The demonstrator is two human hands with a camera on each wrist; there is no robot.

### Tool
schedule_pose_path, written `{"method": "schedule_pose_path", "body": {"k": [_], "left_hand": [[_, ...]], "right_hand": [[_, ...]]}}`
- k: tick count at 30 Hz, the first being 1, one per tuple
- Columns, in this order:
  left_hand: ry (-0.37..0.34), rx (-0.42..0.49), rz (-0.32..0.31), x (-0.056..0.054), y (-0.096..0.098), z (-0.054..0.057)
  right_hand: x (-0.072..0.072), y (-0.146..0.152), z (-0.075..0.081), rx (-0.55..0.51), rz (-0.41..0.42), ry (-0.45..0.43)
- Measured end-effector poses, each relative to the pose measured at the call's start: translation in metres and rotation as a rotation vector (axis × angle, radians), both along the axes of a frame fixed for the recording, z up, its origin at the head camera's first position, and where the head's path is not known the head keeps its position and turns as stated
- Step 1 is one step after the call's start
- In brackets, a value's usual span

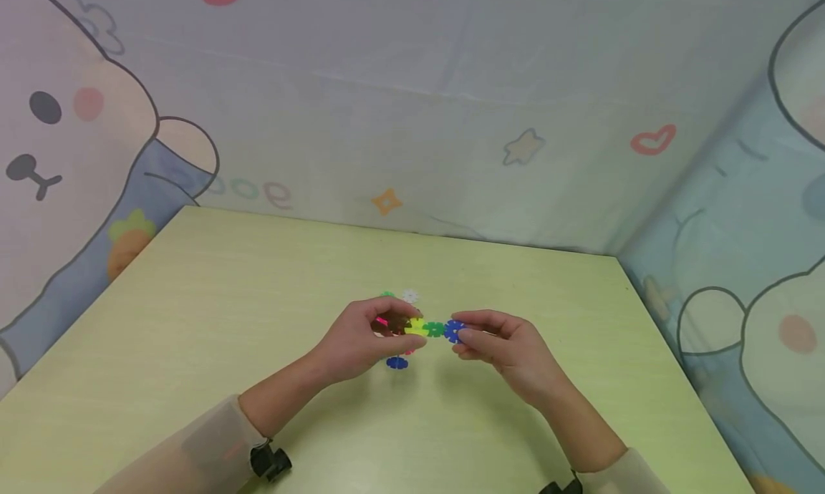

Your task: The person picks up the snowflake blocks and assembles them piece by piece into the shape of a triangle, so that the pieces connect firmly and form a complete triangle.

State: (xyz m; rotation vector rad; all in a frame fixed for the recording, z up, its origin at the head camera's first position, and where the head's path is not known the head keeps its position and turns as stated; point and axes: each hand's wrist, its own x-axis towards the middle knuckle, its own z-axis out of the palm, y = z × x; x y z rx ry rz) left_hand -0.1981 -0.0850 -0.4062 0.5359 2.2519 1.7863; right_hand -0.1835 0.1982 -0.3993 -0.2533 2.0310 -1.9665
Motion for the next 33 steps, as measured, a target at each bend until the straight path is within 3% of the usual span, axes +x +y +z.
{"method": "schedule_pose_path", "body": {"k": [6,14,18,26,33], "left_hand": [[0.037,0.004,-0.013,0.000,0.001,0.000],[0.081,0.012,-0.112,0.001,0.005,-0.003],[0.110,-0.007,-0.106,0.002,0.007,-0.003],[0.089,0.006,-0.067,0.003,0.008,-0.002],[0.119,0.000,-0.115,0.002,0.007,-0.001]], "right_hand": [[0.001,-0.002,0.002,-0.010,0.005,0.006],[0.004,-0.008,0.006,-0.008,-0.025,-0.008],[0.004,-0.010,0.006,0.014,-0.025,-0.002],[0.009,-0.008,0.004,0.091,0.018,0.041],[0.011,-0.011,0.004,0.052,0.047,0.063]]}}
